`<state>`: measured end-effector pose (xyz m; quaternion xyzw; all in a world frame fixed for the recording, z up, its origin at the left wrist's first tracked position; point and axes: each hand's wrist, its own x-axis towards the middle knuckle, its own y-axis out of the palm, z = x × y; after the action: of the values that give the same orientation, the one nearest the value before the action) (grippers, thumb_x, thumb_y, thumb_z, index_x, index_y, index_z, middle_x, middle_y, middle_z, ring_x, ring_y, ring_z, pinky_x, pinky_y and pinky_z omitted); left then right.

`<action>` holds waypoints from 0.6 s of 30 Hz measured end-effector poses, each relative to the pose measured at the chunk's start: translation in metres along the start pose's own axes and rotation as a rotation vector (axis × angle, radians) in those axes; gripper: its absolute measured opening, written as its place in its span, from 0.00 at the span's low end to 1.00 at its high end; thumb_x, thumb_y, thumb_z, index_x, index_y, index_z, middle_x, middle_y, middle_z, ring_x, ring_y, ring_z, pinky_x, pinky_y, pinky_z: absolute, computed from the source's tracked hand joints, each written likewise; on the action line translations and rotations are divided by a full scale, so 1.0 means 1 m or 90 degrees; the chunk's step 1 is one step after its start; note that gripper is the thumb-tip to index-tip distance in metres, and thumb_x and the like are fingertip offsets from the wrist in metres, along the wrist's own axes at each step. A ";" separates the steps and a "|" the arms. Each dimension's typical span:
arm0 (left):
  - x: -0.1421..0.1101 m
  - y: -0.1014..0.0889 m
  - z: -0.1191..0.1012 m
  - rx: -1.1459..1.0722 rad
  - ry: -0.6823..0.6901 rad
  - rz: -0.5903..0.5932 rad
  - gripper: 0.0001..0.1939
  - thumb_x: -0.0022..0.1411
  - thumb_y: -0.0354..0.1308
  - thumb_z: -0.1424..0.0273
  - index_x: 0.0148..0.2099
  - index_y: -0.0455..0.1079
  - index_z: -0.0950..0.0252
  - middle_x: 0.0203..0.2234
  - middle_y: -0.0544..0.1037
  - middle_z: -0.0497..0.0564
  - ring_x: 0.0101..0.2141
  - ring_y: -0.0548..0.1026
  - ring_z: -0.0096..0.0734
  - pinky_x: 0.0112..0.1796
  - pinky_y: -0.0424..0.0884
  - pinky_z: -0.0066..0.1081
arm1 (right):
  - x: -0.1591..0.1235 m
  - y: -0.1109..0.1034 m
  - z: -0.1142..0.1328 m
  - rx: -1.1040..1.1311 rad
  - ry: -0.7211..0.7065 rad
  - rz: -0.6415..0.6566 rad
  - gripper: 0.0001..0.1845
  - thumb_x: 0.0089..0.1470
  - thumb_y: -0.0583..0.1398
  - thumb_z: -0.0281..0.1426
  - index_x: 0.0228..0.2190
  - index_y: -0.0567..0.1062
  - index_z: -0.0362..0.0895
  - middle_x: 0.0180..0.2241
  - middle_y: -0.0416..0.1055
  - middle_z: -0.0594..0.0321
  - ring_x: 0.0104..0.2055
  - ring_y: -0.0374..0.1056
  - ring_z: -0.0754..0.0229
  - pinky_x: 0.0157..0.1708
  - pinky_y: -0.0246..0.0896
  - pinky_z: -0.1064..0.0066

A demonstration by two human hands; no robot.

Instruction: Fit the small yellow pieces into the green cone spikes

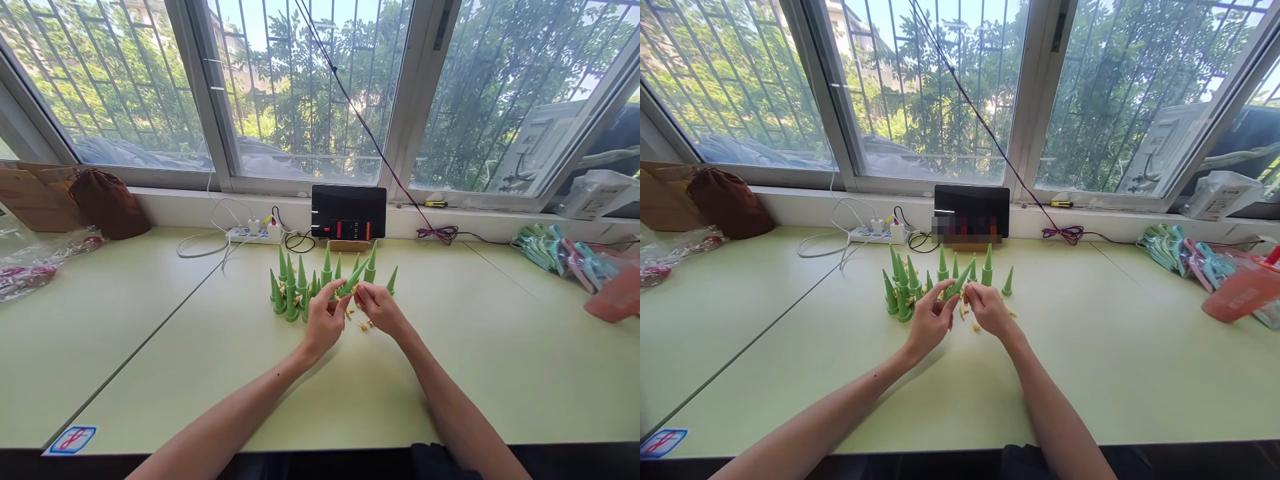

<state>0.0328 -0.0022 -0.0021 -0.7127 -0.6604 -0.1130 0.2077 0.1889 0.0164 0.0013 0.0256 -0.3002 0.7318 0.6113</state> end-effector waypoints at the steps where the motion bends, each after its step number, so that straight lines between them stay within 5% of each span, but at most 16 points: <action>1: 0.000 0.000 0.000 0.005 0.000 0.000 0.20 0.64 0.56 0.60 0.53 0.67 0.65 0.13 0.64 0.40 0.13 0.63 0.22 0.16 0.60 0.23 | 0.000 0.000 0.001 -0.007 -0.001 -0.001 0.24 0.65 0.47 0.46 0.23 0.62 0.45 0.19 0.57 0.68 0.20 0.51 0.65 0.20 0.48 0.73; 18: -0.001 0.001 -0.001 0.044 -0.003 -0.005 0.18 0.63 0.56 0.59 0.51 0.67 0.64 0.12 0.61 0.39 0.13 0.61 0.21 0.17 0.55 0.23 | 0.000 -0.001 0.004 -0.056 -0.034 -0.029 0.22 0.65 0.47 0.43 0.23 0.62 0.45 0.20 0.58 0.68 0.22 0.52 0.65 0.24 0.49 0.72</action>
<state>0.0336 -0.0038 -0.0020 -0.7027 -0.6673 -0.0897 0.2301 0.1885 0.0150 0.0048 0.0246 -0.3476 0.7029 0.6200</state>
